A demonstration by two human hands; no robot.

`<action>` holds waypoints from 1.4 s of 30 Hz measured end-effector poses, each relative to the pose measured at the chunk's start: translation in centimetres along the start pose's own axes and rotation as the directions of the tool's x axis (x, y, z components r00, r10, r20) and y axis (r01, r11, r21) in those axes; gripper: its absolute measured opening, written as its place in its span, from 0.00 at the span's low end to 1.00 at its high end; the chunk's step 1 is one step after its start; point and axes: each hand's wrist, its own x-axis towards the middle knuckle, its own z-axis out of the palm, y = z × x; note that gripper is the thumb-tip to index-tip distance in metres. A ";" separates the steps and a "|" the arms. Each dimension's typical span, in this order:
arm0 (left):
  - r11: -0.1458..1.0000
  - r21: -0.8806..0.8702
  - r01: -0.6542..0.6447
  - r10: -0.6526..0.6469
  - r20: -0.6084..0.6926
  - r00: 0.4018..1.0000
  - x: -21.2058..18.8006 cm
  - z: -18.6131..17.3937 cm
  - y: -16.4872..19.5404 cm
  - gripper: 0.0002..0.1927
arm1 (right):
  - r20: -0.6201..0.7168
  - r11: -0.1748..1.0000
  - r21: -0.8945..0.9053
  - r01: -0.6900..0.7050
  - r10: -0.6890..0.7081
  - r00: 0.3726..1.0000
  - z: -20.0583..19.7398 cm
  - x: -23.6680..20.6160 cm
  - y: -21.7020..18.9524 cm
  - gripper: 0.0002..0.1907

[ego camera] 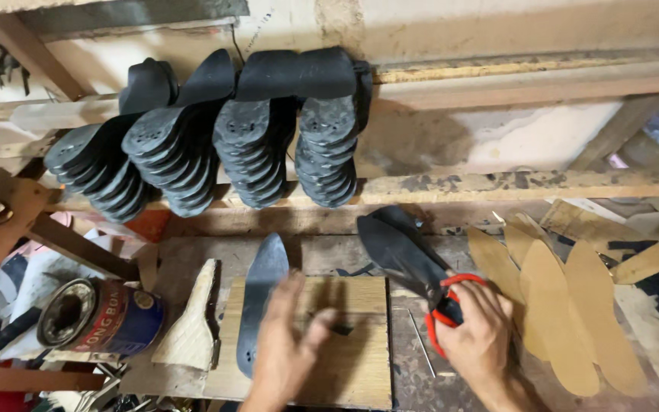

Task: The person uses red-handled shears to trim the edges of black shoe insoles on a wooden workbench. They repeatedly pick up an insole, cut along its perimeter, and place it back on the bench. The person also handles cardboard templates and a stack of finished insoles.

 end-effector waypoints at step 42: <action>0.865 -0.468 0.178 -0.212 -0.021 0.977 1.4 0.8 -1.8 0.29 | 0.071 0.548 0.630 -0.551 0.665 0.743 3.8 -5.6 7.9 0.16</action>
